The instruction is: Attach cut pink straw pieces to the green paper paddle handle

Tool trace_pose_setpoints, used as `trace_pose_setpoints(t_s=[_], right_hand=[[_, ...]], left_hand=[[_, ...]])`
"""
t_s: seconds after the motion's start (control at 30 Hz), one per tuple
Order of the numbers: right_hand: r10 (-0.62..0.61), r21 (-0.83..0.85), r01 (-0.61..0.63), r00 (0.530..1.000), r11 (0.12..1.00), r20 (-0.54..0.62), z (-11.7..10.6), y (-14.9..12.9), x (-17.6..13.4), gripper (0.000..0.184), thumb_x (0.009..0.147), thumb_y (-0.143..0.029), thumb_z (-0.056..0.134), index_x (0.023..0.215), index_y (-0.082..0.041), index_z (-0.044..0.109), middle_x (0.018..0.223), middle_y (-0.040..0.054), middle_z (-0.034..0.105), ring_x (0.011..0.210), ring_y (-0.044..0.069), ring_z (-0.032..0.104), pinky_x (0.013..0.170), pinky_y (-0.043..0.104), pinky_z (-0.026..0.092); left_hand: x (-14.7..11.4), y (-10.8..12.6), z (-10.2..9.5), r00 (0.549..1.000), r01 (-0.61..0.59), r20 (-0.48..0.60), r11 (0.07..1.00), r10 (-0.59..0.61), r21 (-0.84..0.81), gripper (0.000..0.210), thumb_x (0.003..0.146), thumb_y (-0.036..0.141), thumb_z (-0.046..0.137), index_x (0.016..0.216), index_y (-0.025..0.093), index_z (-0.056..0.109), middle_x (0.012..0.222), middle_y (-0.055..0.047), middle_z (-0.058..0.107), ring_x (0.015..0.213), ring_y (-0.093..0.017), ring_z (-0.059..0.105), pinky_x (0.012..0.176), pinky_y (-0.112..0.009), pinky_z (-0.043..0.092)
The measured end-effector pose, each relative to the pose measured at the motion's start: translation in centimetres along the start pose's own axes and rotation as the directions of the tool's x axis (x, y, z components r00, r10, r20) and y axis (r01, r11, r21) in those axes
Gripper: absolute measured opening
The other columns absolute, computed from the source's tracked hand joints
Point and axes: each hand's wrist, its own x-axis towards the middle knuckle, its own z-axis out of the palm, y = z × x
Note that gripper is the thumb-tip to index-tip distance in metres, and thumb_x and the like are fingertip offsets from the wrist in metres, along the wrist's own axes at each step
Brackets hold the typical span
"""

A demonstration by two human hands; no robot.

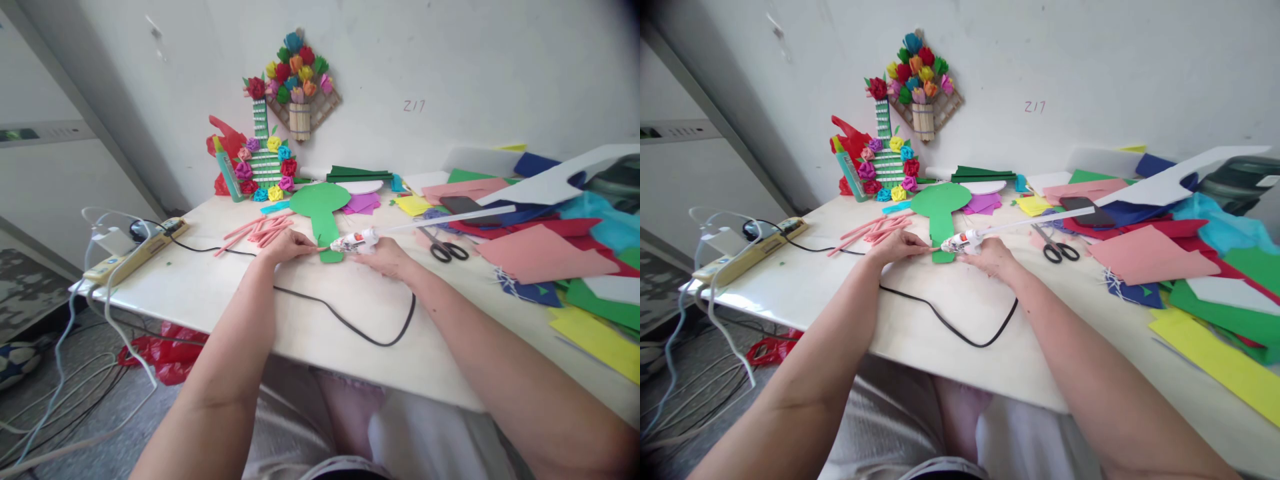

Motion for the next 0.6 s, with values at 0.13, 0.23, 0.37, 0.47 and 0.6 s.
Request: trace_pose_setpoints(t_s=[0.13, 0.23, 0.37, 0.47, 0.6], right_hand=[[0.019, 0.0, -0.019, 1.0, 1.0, 0.005, -0.1, 0.16, 0.12, 0.029, 0.065, -0.042, 0.064, 0.077, -0.016, 0.064, 0.049, -0.0019, 0.054, 0.037, 0.009, 0.046, 0.038, 0.019, 0.036], [0.016, 0.006, -0.016, 1.0, 1.0, 0.001, -0.1, 0.25, 0.21, 0.029, 0.065, -0.043, 0.064, 0.075, -0.016, 0.064, 0.05, -0.0015, 0.053, 0.036, 0.009, 0.046, 0.038, 0.019, 0.036], [0.02, 0.017, -0.02, 1.0, 1.0, 0.013, -0.06, 0.3, 0.24, 0.029, 0.065, -0.042, 0.064, 0.077, -0.015, 0.064, 0.05, -0.0014, 0.053, 0.035, 0.009, 0.045, 0.036, 0.02, 0.037], [0.02, 0.062, -0.022, 1.0, 0.998, 0.021, -0.13, 0.35, 0.18, 0.029, 0.065, -0.04, 0.065, 0.079, -0.015, 0.064, 0.052, -0.0013, 0.054, 0.034, 0.009, 0.044, 0.035, 0.02, 0.037], [0.024, 0.141, -0.031, 0.998, 0.99, 0.052, -0.44, 0.33, 0.0, 0.024, 0.066, -0.036, 0.064, 0.076, -0.015, 0.061, 0.049, -0.0028, 0.05, 0.034, 0.008, 0.042, 0.033, 0.02, 0.036]], left_hand=[[0.06, -0.16, 0.01, 1.0, -0.007, -0.002, 1.0, 0.007, 0.003, 0.036, 0.064, 0.044, 0.064, 0.081, 0.013, 0.071, 0.056, -0.001, 0.059, 0.048, -0.008, 0.045, 0.044, -0.02, 0.031], [0.08, -0.18, 0.02, 1.0, -0.007, -0.004, 1.0, 0.007, 0.005, 0.034, 0.063, 0.043, 0.064, 0.08, 0.013, 0.071, 0.056, -0.001, 0.059, 0.049, -0.009, 0.046, 0.044, -0.02, 0.032], [0.1, -0.08, 0.03, 1.0, -0.009, -0.005, 1.0, 0.009, 0.009, 0.034, 0.064, 0.043, 0.064, 0.08, 0.014, 0.071, 0.056, 0.0, 0.059, 0.049, -0.009, 0.046, 0.045, -0.02, 0.032], [0.06, 0.05, 0.04, 1.0, -0.011, -0.003, 1.0, 0.011, 0.016, 0.034, 0.064, 0.043, 0.063, 0.08, 0.014, 0.071, 0.055, 0.0, 0.059, 0.048, -0.009, 0.046, 0.044, -0.021, 0.031], [0.06, -0.03, 0.08, 1.0, -0.019, -0.012, 1.0, 0.019, 0.018, 0.033, 0.064, 0.041, 0.063, 0.08, 0.013, 0.071, 0.055, -0.001, 0.059, 0.048, -0.009, 0.045, 0.044, -0.021, 0.03]])
